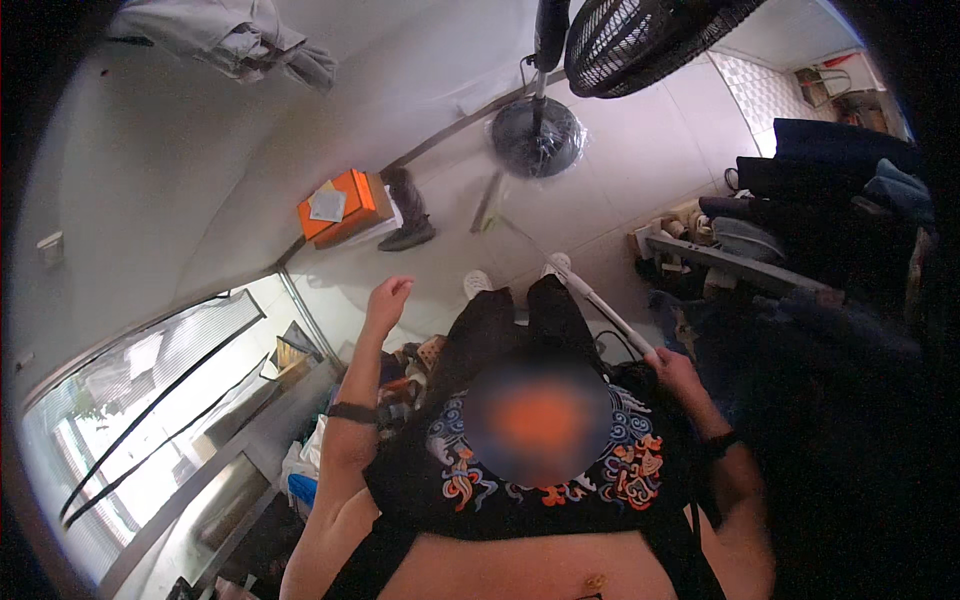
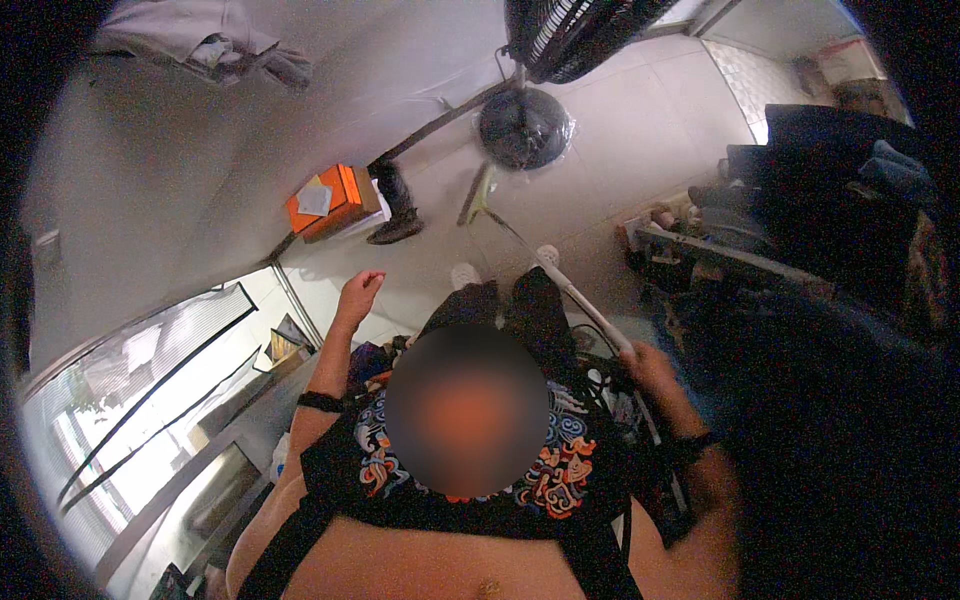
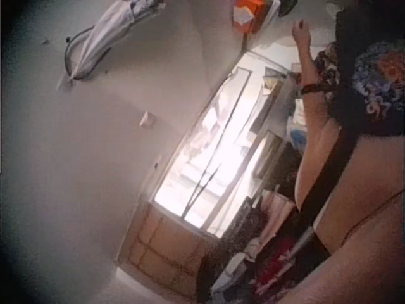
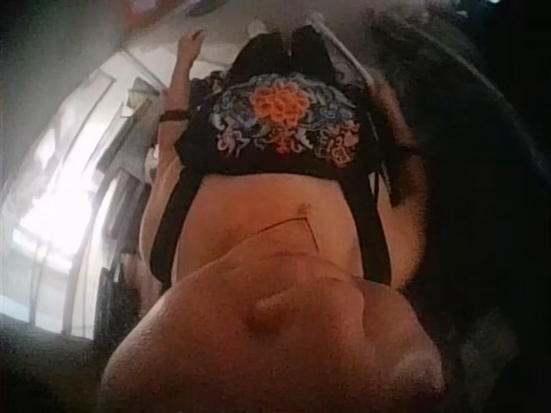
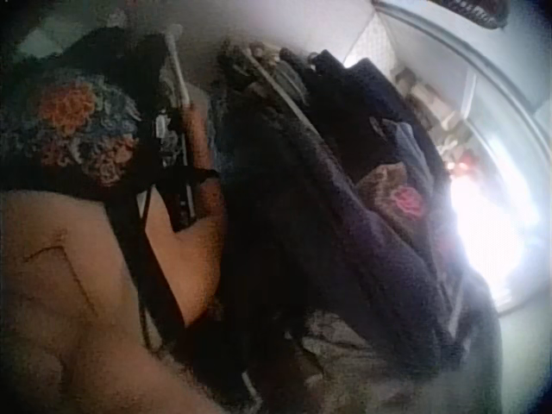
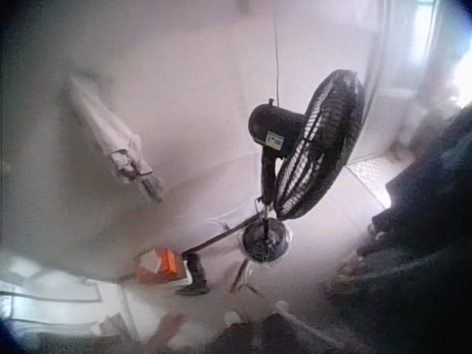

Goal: The person is cleaning a room and then cooking. They start by sweeping the floor with a broom and dustpan, collecting debris. They then move to the kitchen area, where they crack eggs into a bowl and stir a pot on the stove.

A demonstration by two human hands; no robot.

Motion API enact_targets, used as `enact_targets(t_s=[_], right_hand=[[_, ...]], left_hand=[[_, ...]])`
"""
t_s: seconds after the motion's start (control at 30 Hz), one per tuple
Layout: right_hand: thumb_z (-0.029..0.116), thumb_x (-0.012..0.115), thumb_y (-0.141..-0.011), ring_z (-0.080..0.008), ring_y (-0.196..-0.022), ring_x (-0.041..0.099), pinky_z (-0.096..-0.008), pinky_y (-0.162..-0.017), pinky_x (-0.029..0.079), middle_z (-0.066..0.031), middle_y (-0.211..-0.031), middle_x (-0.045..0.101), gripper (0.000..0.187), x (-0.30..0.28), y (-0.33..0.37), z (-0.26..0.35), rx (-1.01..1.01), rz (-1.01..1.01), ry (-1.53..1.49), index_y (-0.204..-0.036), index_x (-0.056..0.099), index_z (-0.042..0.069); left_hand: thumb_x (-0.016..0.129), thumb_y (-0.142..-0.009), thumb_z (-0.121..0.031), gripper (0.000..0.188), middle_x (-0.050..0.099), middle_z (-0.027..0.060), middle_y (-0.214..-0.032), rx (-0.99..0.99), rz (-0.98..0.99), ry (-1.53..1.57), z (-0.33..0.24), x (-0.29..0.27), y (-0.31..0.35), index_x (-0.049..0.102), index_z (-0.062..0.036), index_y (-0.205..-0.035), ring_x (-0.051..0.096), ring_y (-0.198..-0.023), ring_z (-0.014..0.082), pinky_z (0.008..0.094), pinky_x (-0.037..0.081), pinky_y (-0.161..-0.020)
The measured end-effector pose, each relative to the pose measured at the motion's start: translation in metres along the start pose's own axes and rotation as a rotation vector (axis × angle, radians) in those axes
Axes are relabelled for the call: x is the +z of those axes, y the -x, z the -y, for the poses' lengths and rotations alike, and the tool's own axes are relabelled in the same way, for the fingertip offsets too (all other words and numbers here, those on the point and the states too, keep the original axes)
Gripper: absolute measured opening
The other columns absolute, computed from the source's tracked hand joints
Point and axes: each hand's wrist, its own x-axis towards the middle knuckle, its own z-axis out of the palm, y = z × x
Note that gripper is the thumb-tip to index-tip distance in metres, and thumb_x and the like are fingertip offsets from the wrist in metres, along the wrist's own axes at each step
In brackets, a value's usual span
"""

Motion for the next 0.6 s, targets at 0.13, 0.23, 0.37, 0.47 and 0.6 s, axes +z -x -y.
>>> enact_targets(t_s=[0.13,0.23,0.37,0.47,0.6], right_hand=[[0.037,0.05,-0.09,-0.0404,-0.095,0.059,-0.046,-0.078,0.047,-0.0209,-0.102,0.063,0.037,-0.042,-0.007,0.067,-0.002,0.037,0.044,-0.112,0.058,0.008],[0.039,0.049,-0.089,-0.0395,-0.095,0.059,-0.0471,-0.08,0.046,-0.0197,-0.099,0.063,0.037,-0.008,-0.074,0.074,-0.098,0.031,0.166,-0.109,0.058,0.008],[0.041,0.05,-0.088,-0.0379,-0.097,0.059,-0.0471,-0.082,0.046,-0.0194,-0.102,0.063,0.039,0.015,-0.106,0.102,-0.05,0.036,0.159,-0.109,0.059,0.01],[0.042,0.05,-0.087,-0.0376,-0.099,0.058,-0.0469,-0.084,0.045,-0.0185,-0.106,0.062,0.041,0.007,-0.113,0.039,0.061,0.042,0.157,-0.11,0.06,0.01],[0.043,0.052,-0.086,-0.0274,-0.097,0.062,-0.0413,-0.082,0.047,-0.0087,-0.105,0.065,0.041,-0.072,-0.053,-0.009,0.268,0.014,0.314,-0.116,0.061,0.016]], left_hand=[[0.056,-0.088,-0.026,0.025,0.066,0.0102,-0.089,0.056,-0.041,-0.087,-0.012,-0.008,-0.013,0.064,-0.0081,-0.104,0.062,-0.083,0.0219,0.0327,0.048,-0.075],[0.056,-0.088,-0.025,0.025,0.066,0.0098,-0.088,0.072,-0.033,-0.079,-0.028,-0.015,-0.022,0.064,-0.0089,-0.105,0.062,-0.082,0.0219,0.0326,0.048,-0.075],[0.057,-0.087,-0.026,0.025,0.066,0.0106,-0.09,0.078,-0.028,-0.039,-0.015,-0.026,-0.018,0.064,-0.0086,-0.104,0.063,-0.085,0.0224,0.0329,0.048,-0.076],[0.057,-0.087,-0.027,0.026,0.067,0.0115,-0.091,0.103,-0.039,-0.039,-0.006,-0.02,-0.022,0.064,-0.0072,-0.103,0.064,-0.086,0.0228,0.0331,0.048,-0.076],[0.057,-0.087,-0.028,0.026,0.067,0.0113,-0.089,0.084,0.002,-0.103,0.011,-0.012,-0.013,0.065,-0.0072,-0.101,0.064,-0.084,0.0235,0.0332,0.048,-0.076]])
